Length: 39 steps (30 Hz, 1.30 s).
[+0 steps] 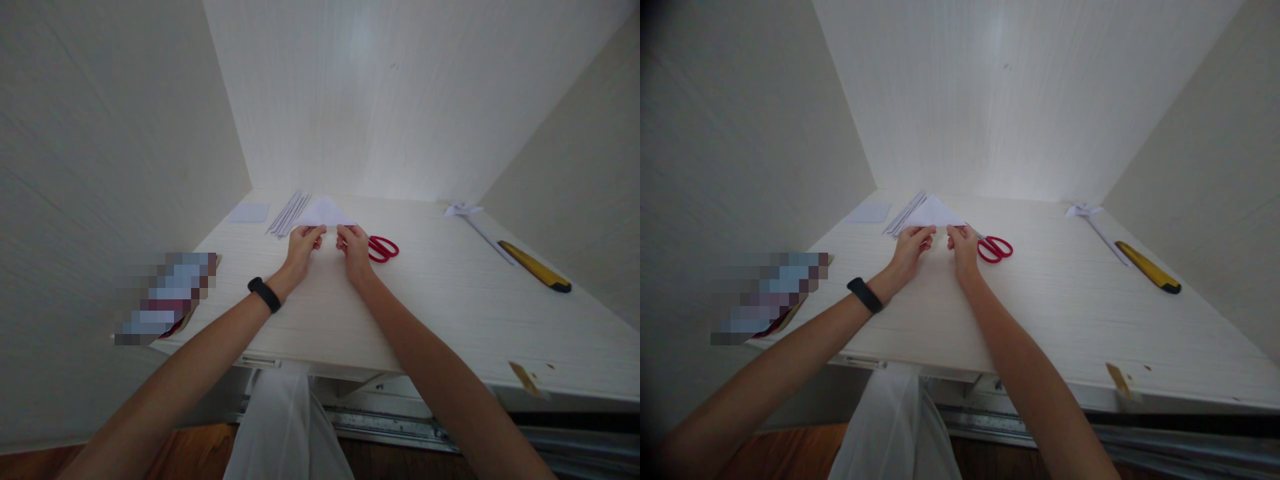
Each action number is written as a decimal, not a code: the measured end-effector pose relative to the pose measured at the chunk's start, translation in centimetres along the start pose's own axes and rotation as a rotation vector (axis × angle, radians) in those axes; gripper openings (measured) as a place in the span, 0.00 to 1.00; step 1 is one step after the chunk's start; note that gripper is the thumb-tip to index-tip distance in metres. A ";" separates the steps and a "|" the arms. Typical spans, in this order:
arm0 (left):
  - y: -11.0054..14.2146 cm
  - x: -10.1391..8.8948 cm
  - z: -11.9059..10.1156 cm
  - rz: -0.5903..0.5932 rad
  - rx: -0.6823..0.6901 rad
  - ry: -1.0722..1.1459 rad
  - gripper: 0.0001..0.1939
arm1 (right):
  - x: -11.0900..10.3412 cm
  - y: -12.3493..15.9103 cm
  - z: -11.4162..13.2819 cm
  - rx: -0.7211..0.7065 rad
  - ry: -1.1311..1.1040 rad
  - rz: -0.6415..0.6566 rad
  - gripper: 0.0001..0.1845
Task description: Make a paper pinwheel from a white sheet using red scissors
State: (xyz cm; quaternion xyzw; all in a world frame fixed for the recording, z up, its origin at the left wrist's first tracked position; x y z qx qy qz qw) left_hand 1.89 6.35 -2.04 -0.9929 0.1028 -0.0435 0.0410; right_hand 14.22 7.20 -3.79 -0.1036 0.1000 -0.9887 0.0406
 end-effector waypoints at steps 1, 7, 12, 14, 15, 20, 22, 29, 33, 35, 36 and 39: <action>0.0 0.0 0.0 -0.002 0.001 0.001 0.16 | -0.1 0.0 0.0 -0.005 -0.002 -0.007 0.15; -0.1 -0.1 0.2 -0.019 0.013 0.025 0.15 | -0.5 -0.2 -0.1 -0.021 -0.008 -0.036 0.16; 0.1 -0.5 -0.1 -0.058 0.051 0.070 0.14 | 0.1 0.0 0.0 0.013 0.023 0.045 0.16; 0.1 -0.8 -0.3 -0.082 0.073 0.096 0.13 | 0.6 0.1 0.1 0.037 0.044 0.123 0.15; 0.1 -0.9 -0.3 -0.095 0.082 0.109 0.13 | 0.9 0.1 0.1 0.047 0.055 0.161 0.15; -0.2 -1.2 -0.2 -0.125 0.099 0.156 0.13 | 1.9 0.1 -0.1 0.058 0.117 0.271 0.12; -0.3 -1.1 -0.1 -0.115 0.100 0.163 0.13 | 2.2 0.0 -0.2 0.053 0.143 0.293 0.11; -0.3 -0.8 -0.1 -0.073 0.100 0.157 0.11 | 2.4 0.0 0.0 0.006 0.209 0.303 0.10; -0.2 -1.0 -0.2 -0.098 0.123 0.153 0.10 | 2.4 0.1 0.1 -0.006 0.242 0.301 0.11; -0.2 -1.0 -0.3 -0.103 0.129 0.150 0.09 | 2.3 0.0 0.2 -0.011 0.255 0.290 0.11; -0.1 -1.0 -0.3 -0.097 0.128 0.147 0.09 | 2.2 0.0 0.2 -0.013 0.260 0.279 0.11; -0.1 -0.7 -0.2 -0.044 0.098 0.127 0.09 | 1.8 -0.1 0.3 -0.018 0.278 0.239 0.11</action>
Point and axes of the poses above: each hand's wrist, its own y-axis away from the middle knuckle, its own x-axis out of the palm, z = x × y, the point moved 4 cm from there along -y, towards the middle knuckle, and after that the axes turned 14 degrees about z, right-handed, at the moved point
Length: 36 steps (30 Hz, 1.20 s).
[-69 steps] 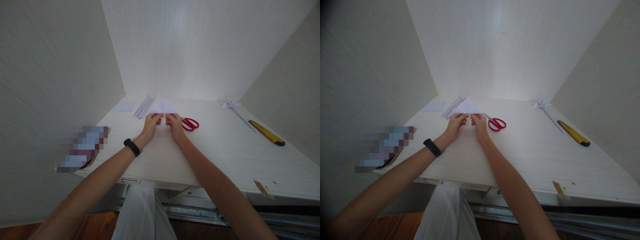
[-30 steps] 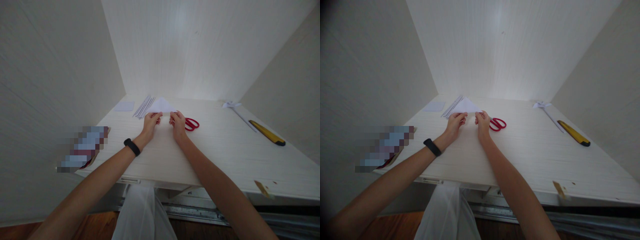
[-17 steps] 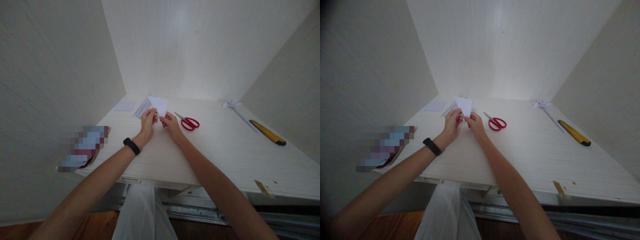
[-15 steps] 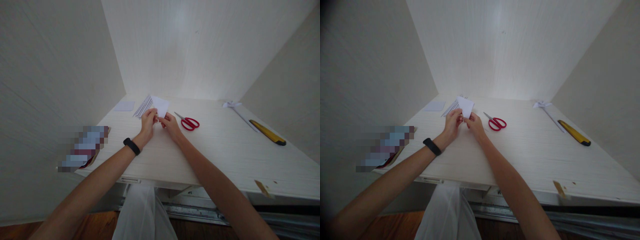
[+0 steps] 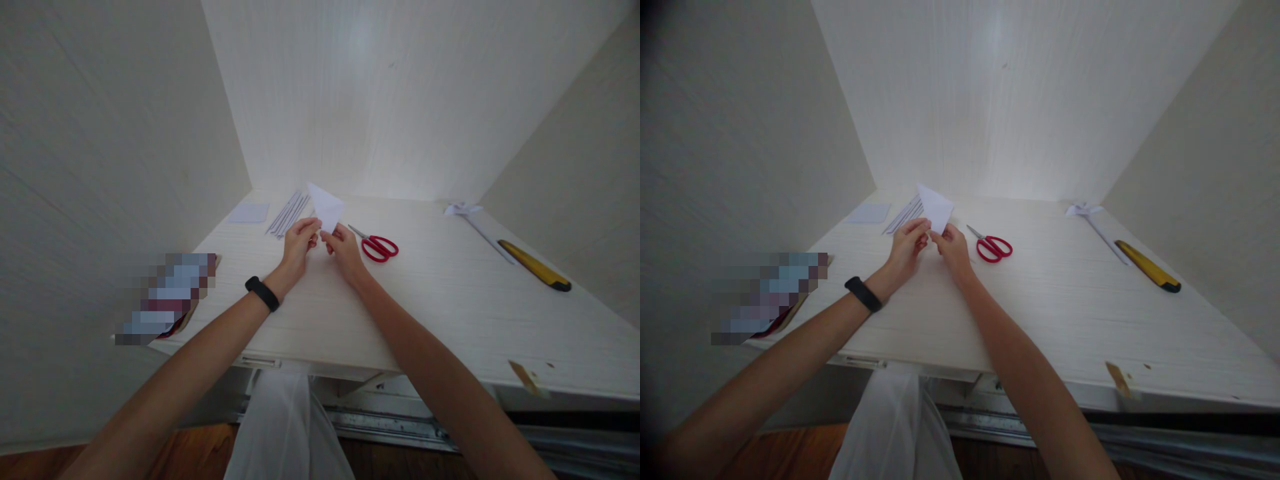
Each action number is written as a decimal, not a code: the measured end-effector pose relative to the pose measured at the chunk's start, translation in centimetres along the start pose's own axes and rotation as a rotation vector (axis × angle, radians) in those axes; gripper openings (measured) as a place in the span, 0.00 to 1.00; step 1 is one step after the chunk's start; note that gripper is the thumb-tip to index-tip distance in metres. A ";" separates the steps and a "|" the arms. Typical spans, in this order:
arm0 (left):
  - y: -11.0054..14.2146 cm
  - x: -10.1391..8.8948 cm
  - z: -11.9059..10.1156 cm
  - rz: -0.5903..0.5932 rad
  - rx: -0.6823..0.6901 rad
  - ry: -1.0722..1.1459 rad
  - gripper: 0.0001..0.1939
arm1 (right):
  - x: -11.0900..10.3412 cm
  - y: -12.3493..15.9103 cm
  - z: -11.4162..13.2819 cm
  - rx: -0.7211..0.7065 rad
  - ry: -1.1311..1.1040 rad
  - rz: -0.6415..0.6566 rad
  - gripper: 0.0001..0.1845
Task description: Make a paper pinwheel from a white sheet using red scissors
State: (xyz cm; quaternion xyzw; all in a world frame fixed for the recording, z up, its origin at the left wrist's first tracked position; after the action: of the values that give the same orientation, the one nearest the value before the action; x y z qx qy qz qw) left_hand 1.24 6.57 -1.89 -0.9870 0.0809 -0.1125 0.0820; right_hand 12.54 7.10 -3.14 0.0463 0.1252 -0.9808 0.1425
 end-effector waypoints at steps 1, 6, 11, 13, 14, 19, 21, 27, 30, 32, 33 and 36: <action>0.0 0.1 0.1 0.020 -0.014 -0.008 0.09 | -0.1 0.0 0.0 0.002 0.007 -0.011 0.12; -0.1 0.1 0.4 0.036 -0.033 -0.045 0.11 | -0.3 0.1 0.0 0.021 0.035 -0.021 0.12; -0.3 -0.1 0.5 0.012 -0.027 -0.053 0.13 | -0.2 0.1 -0.1 0.041 0.052 0.000 0.12; -0.3 -0.3 0.4 0.001 -0.022 -0.044 0.13 | -0.1 0.0 -0.2 0.043 0.057 0.008 0.12; -0.4 -0.4 0.3 -0.007 -0.018 -0.037 0.13 | -0.1 0.0 -0.3 0.042 0.057 0.012 0.12; -0.7 -1.1 -0.2 -0.063 0.007 0.001 0.11 | 0.2 -0.2 -0.6 0.024 0.053 0.042 0.12; -0.8 -1.3 -0.4 -0.079 0.017 0.014 0.10 | 0.3 -0.2 -0.6 0.021 0.051 0.052 0.12; -0.7 -1.3 -0.5 -0.096 0.030 0.054 0.08 | 0.4 0.1 -0.3 0.030 0.016 0.047 0.13; -0.6 -1.2 -0.4 -0.087 0.017 0.053 0.09 | -0.1 0.2 -0.3 0.028 -0.029 -0.007 0.13; -0.5 -1.0 -0.4 -0.068 0.002 0.041 0.11 | -0.5 0.2 -0.3 0.014 -0.069 -0.054 0.13; -0.5 -0.9 -0.4 -0.056 -0.008 0.035 0.12 | -0.7 0.2 -0.3 0.005 -0.091 -0.074 0.13; -0.3 -0.5 -0.3 -0.014 -0.043 0.022 0.15 | -0.8 0.3 -0.1 -0.029 -0.156 -0.101 0.13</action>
State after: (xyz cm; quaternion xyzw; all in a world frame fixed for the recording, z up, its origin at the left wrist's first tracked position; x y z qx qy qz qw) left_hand 0.74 6.91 -1.68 -0.9877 0.0773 -0.1224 0.0590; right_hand 13.42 7.01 -3.20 -0.0389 0.1298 -0.9854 0.1030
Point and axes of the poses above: each hand's wrist, its own y-axis away from the middle knuckle, its own x-axis out of the palm, z = x × y, the point moved 4 cm from there along -y, towards the middle knuckle, and after that the axes turned 14 degrees about z, right-handed, at the moved point
